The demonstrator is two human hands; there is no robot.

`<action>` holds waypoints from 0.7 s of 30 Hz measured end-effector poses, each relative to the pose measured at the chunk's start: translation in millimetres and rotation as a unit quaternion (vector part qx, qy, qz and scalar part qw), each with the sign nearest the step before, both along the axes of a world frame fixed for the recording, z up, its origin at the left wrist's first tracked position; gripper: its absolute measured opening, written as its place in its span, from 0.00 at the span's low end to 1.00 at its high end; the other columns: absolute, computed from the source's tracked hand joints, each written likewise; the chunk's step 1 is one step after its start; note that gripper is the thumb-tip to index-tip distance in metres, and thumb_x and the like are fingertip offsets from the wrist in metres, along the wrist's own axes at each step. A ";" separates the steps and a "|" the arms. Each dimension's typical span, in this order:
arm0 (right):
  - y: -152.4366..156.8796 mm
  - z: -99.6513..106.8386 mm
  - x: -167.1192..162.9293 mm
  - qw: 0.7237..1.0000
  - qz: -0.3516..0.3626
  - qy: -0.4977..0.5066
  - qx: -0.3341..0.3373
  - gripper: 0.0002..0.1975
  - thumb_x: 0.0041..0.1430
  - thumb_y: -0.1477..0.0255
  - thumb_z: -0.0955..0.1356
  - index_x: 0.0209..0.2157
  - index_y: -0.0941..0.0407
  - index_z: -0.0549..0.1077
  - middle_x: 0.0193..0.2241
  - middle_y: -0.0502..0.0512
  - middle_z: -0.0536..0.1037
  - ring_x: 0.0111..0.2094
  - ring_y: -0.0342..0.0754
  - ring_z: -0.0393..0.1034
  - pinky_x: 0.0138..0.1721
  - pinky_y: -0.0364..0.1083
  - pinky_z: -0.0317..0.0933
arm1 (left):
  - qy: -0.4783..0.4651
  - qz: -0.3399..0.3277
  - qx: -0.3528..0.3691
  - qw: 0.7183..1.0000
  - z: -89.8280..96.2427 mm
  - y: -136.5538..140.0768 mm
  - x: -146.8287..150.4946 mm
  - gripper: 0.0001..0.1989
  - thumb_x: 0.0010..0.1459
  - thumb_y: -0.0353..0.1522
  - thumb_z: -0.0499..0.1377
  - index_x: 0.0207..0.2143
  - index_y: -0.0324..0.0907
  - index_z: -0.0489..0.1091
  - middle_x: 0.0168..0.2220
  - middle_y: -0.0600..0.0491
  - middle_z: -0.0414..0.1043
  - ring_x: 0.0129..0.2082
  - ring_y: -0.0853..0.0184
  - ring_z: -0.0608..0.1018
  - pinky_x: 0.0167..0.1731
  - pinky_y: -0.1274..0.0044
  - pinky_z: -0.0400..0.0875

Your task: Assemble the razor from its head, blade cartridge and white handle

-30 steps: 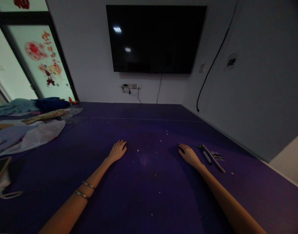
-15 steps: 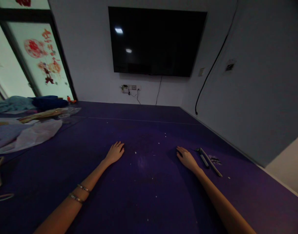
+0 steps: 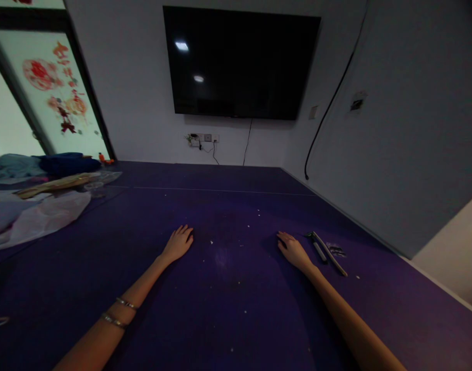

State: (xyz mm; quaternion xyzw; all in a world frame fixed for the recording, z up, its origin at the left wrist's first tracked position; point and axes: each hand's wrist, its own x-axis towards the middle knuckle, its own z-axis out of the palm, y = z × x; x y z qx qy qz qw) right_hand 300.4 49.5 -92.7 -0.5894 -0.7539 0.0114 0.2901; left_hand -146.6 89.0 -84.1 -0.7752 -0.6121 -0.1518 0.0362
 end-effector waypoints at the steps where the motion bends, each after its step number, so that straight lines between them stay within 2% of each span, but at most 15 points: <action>1: 0.8 0.3 0.6 1.000 -0.007 0.030 0.003 0.19 0.57 0.68 0.60 0.46 0.60 0.72 0.51 0.62 0.71 0.53 0.53 0.63 0.55 0.53 0.56 | 0.001 -0.001 0.001 1.000 0.1 -0.4 -0.1 0.23 0.60 0.37 0.43 0.54 0.38 0.62 0.59 0.43 0.58 0.60 0.56 0.57 0.56 0.61 0.53; 5: 4.3 7.2 12.9 0.980 -0.062 0.189 0.001 0.18 0.56 0.67 0.60 0.42 0.58 0.74 0.41 0.60 0.78 0.43 0.52 0.72 0.46 0.50 0.64 | 0.004 -0.004 0.003 1.000 0.4 -2.7 -0.5 0.23 0.60 0.37 0.43 0.55 0.37 0.62 0.59 0.42 0.58 0.60 0.56 0.57 0.56 0.62 0.53; 7: 3.3 15.6 26.1 0.972 -0.087 0.217 0.006 0.18 0.53 0.69 0.61 0.42 0.60 0.74 0.39 0.61 0.78 0.40 0.52 0.73 0.42 0.48 0.66 | 0.005 -0.007 0.003 1.000 0.3 -3.6 -0.5 0.24 0.60 0.37 0.43 0.55 0.37 0.62 0.59 0.42 0.58 0.60 0.56 0.57 0.56 0.61 0.53; 10: -3.1 30.8 52.2 0.975 -0.147 0.163 0.021 0.18 0.49 0.72 0.63 0.41 0.60 0.75 0.36 0.62 0.79 0.37 0.53 0.74 0.39 0.47 0.66 | 0.004 -0.006 0.008 1.000 0.1 -4.3 -0.2 0.23 0.60 0.36 0.43 0.54 0.37 0.62 0.58 0.42 0.58 0.60 0.56 0.57 0.56 0.61 0.53; 13: -12.8 40.4 79.8 0.974 -0.201 0.100 0.003 0.16 0.47 0.73 0.63 0.37 0.60 0.77 0.32 0.61 0.80 0.35 0.52 0.75 0.36 0.44 0.65 | 0.004 -0.004 0.012 1.000 0.2 -4.8 0.2 0.23 0.60 0.36 0.44 0.54 0.38 0.63 0.58 0.43 0.59 0.60 0.57 0.58 0.56 0.62 0.54; 17: -25.5 40.0 106.3 0.969 -0.232 0.065 -0.053 0.14 0.47 0.71 0.65 0.35 0.60 0.77 0.31 0.60 0.80 0.34 0.53 0.75 0.30 0.42 0.63 | 0.008 -0.005 0.013 1.000 0.3 -5.3 0.3 0.23 0.60 0.36 0.43 0.54 0.38 0.62 0.58 0.43 0.59 0.60 0.58 0.57 0.56 0.62 0.53; 21: -34.8 38.8 111.3 0.960 -0.256 0.026 -0.108 0.12 0.46 0.68 0.67 0.32 0.58 0.78 0.28 0.58 0.80 0.33 0.53 0.75 0.27 0.42 0.61 | 0.009 -0.001 0.012 1.000 -0.4 -4.6 -0.3 0.23 0.60 0.36 0.43 0.54 0.38 0.63 0.58 0.43 0.59 0.60 0.58 0.57 0.56 0.63 0.53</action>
